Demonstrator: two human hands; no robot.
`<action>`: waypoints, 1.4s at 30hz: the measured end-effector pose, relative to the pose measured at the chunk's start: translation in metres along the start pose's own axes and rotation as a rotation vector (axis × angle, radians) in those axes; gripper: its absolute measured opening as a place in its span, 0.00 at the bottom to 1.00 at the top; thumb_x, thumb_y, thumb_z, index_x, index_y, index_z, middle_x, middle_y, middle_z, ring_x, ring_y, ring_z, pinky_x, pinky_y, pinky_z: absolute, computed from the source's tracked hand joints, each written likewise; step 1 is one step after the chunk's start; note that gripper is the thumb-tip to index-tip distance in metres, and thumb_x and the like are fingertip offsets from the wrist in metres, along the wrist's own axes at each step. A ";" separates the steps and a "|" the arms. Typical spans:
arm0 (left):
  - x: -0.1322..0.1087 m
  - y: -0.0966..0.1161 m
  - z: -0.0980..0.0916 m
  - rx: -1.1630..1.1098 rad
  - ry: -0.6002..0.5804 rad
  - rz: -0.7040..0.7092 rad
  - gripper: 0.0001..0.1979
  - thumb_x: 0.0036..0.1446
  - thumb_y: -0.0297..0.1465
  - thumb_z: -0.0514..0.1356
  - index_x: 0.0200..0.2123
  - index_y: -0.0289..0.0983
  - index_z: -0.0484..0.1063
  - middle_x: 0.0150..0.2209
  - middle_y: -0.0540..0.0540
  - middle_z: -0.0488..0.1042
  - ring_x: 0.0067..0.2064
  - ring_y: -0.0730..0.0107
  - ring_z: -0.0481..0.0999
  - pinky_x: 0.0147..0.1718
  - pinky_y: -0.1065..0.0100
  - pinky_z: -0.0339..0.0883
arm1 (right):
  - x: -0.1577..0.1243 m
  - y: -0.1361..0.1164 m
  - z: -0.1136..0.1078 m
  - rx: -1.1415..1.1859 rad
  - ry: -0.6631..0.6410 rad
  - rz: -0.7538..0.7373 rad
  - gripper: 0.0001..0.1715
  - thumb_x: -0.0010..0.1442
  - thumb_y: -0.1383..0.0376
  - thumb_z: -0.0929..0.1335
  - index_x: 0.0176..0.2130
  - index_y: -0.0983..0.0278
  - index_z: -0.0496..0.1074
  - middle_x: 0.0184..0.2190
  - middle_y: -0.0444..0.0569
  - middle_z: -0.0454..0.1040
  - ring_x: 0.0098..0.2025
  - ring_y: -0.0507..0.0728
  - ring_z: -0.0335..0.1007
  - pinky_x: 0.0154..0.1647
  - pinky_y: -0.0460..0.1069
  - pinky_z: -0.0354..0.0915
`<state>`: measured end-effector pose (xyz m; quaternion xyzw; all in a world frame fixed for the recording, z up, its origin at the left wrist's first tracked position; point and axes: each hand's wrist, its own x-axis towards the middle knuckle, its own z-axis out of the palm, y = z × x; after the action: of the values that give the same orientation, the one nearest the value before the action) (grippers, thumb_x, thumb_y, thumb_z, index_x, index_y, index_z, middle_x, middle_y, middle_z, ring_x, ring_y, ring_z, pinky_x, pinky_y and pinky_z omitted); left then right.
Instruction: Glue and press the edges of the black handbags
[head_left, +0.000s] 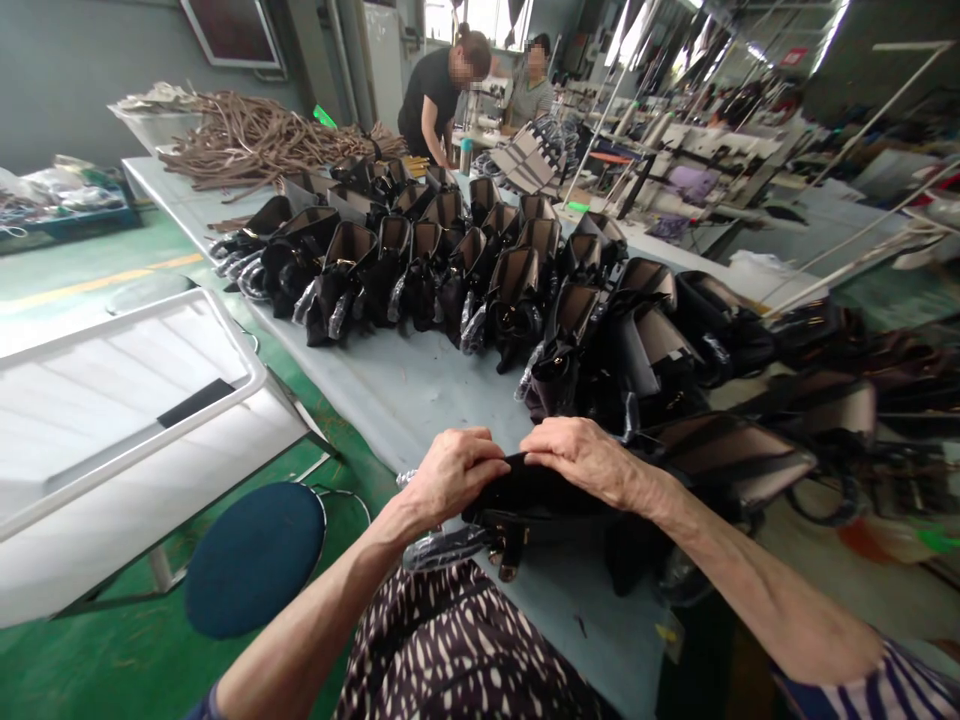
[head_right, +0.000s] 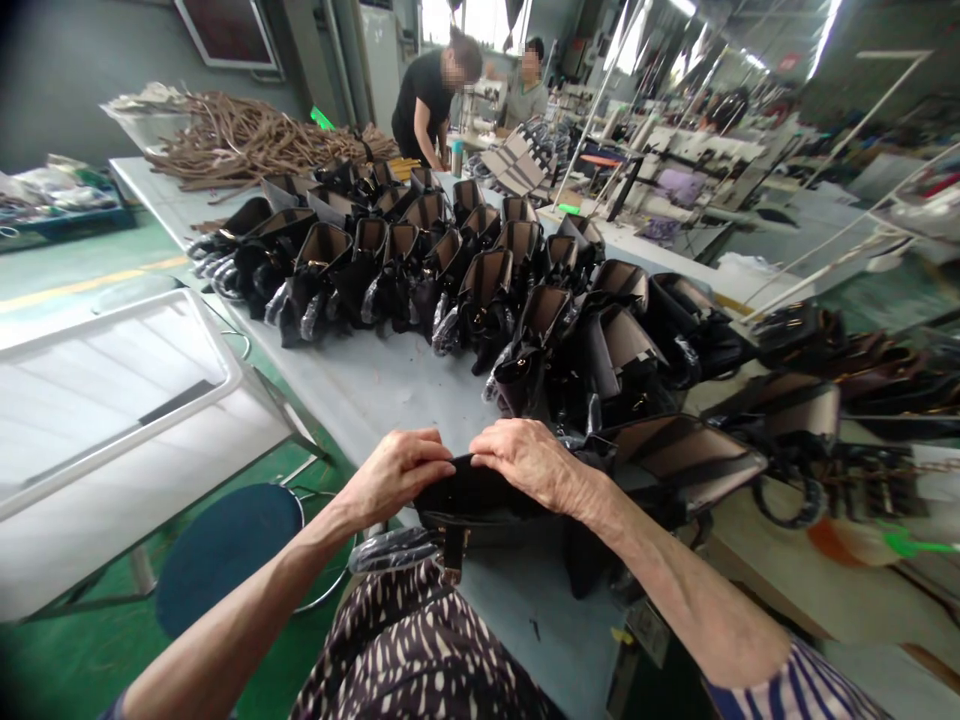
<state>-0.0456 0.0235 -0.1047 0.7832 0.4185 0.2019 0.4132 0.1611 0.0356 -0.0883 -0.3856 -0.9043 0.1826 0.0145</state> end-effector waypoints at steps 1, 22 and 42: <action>-0.001 0.000 0.000 -0.005 -0.006 0.003 0.13 0.58 0.32 0.55 0.25 0.34 0.74 0.26 0.51 0.65 0.28 0.76 0.65 0.27 0.74 0.55 | 0.000 0.001 -0.001 0.013 -0.007 0.001 0.14 0.65 0.63 0.61 0.40 0.63 0.74 0.35 0.48 0.76 0.39 0.55 0.69 0.41 0.47 0.61; -0.001 0.011 0.001 0.281 -0.018 -0.040 0.10 0.61 0.35 0.52 0.37 0.39 0.72 0.32 0.49 0.70 0.33 0.71 0.69 0.32 0.71 0.58 | -0.037 0.003 -0.007 0.190 0.237 0.320 0.20 0.56 0.66 0.69 0.49 0.61 0.72 0.49 0.49 0.72 0.50 0.58 0.68 0.53 0.51 0.61; 0.052 0.040 0.024 0.566 -0.102 -0.022 0.12 0.55 0.40 0.57 0.33 0.40 0.76 0.31 0.46 0.78 0.34 0.62 0.76 0.30 0.68 0.62 | -0.026 0.010 -0.006 0.088 0.235 0.265 0.09 0.60 0.67 0.65 0.36 0.61 0.76 0.33 0.47 0.75 0.38 0.55 0.69 0.41 0.48 0.61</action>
<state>0.0192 0.0424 -0.0876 0.8719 0.4454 0.0330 0.2007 0.1874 0.0257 -0.0827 -0.5190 -0.8288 0.1761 0.1126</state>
